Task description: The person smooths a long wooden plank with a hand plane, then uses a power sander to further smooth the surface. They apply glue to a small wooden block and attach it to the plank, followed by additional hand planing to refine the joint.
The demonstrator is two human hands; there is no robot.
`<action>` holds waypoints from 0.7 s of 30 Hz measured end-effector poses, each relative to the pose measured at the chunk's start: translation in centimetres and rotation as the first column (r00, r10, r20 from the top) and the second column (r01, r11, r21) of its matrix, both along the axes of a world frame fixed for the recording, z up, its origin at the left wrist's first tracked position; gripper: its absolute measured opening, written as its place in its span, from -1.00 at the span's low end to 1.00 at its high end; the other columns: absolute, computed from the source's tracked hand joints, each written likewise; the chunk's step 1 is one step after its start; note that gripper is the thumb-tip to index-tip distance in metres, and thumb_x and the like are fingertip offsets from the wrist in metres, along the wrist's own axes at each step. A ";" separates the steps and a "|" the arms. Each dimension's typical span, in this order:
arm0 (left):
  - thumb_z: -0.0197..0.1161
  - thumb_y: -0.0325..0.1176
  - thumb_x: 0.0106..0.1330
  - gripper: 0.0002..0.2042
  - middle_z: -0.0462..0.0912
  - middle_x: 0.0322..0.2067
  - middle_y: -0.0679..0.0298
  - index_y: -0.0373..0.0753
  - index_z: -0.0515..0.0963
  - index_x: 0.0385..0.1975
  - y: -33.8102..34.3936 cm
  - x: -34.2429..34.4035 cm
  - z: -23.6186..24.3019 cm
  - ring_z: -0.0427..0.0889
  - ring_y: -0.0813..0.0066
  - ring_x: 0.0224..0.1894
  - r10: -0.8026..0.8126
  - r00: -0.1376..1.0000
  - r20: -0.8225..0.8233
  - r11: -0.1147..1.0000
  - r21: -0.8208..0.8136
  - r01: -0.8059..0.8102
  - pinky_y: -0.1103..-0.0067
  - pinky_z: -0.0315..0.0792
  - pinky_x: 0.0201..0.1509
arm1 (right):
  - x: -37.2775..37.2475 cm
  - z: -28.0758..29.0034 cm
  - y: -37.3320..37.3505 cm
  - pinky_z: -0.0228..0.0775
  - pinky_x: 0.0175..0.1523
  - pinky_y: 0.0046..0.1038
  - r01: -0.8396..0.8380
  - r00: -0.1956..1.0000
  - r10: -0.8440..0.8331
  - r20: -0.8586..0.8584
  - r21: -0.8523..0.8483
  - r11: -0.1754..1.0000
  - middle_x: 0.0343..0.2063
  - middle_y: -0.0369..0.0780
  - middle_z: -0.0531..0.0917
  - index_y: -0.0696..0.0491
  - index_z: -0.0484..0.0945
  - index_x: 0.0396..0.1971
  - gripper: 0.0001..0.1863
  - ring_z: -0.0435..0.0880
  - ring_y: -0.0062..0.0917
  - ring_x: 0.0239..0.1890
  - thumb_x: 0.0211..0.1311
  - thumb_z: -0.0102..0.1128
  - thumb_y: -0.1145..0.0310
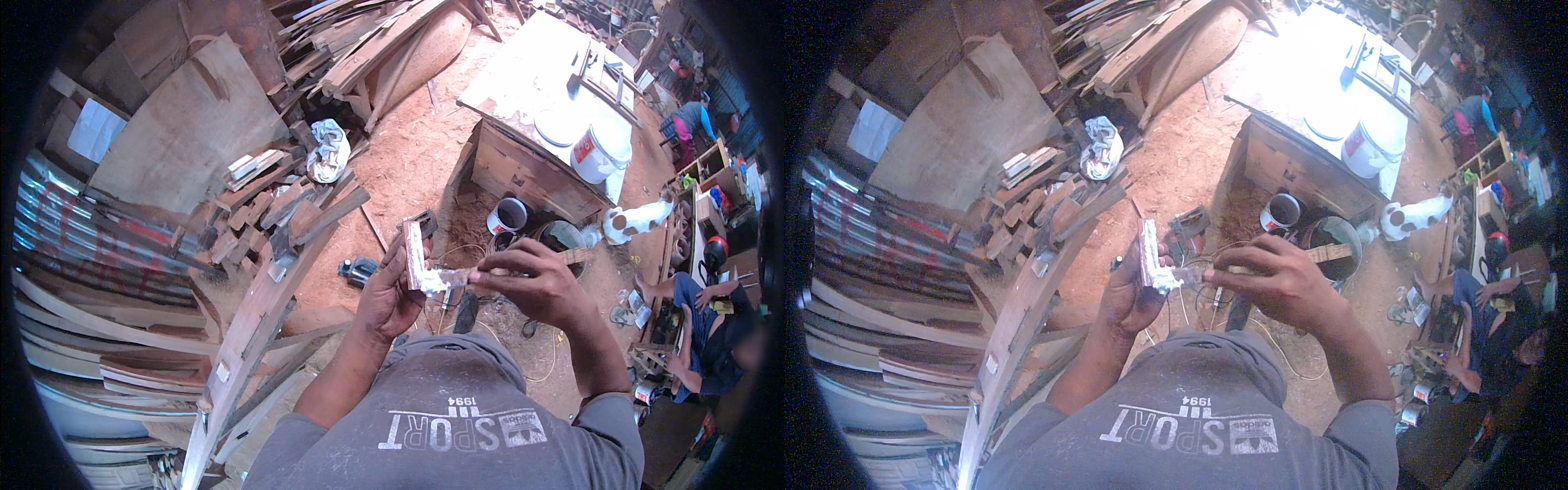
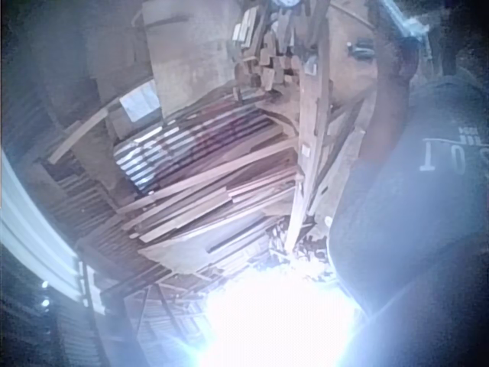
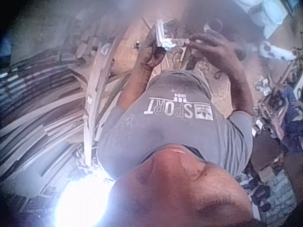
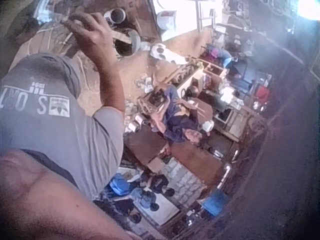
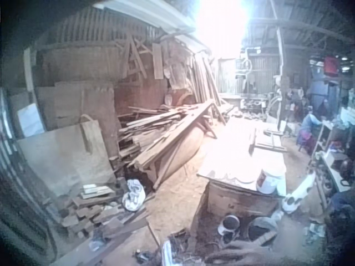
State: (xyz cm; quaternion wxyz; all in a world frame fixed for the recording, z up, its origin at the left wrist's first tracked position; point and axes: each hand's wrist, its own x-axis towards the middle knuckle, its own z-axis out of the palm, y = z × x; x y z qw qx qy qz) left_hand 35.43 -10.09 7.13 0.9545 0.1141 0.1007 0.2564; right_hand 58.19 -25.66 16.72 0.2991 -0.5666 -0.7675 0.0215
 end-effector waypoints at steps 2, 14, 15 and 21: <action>0.24 -0.28 0.60 -0.55 0.73 0.10 0.20 -0.11 0.44 0.44 -0.1 0.2 0.4 0.76 0.35 0.11 -0.009 1.000 -0.029 1.000 -0.012 0.009 0.37 0.70 0.22 | 0.5 0.3 0.3 0.67 0.00 -0.37 0.031 0.999 -0.033 0.032 0.060 0.998 -0.05 -0.32 0.79 -0.20 0.82 0.09 -0.45 0.74 -0.43 -0.11 0.04 0.48 0.54; 0.25 -0.24 0.60 -0.56 0.65 0.03 0.18 -0.21 0.43 0.38 -1.2 0.2 1.9 0.67 0.37 -0.03 0.078 0.982 -0.170 0.993 0.100 -0.062 0.45 0.65 0.07 | -0.6 -0.2 2.6 0.61 0.03 -0.33 0.173 0.979 -0.164 -0.121 0.066 0.983 0.02 -0.24 0.73 -0.20 0.72 0.22 -0.45 0.71 -0.34 -0.11 0.19 0.43 0.48; 0.25 -0.24 0.60 -0.56 0.65 0.03 0.18 -0.21 0.43 0.38 -1.1 0.1 2.0 0.67 0.36 -0.03 0.093 0.982 -0.167 0.991 0.112 -0.075 0.44 0.65 0.07 | -1.2 -0.3 2.1 0.61 0.03 -0.32 0.168 0.975 -0.162 -0.150 0.030 0.985 0.02 -0.24 0.73 -0.19 0.71 0.23 -0.44 0.71 -0.33 -0.11 0.20 0.43 0.48; 0.24 -0.38 0.60 -0.59 0.71 0.17 0.20 -0.17 0.51 0.41 -0.4 -0.3 1.0 0.73 0.37 0.18 0.167 0.981 -0.098 0.985 0.059 -0.162 0.41 0.72 0.17 | -2.8 0.2 0.4 0.60 -0.01 -0.29 0.100 0.985 -0.113 -0.129 -0.104 0.989 0.01 -0.21 0.73 -0.16 0.73 0.22 -0.43 0.71 -0.32 -0.07 0.17 0.39 0.56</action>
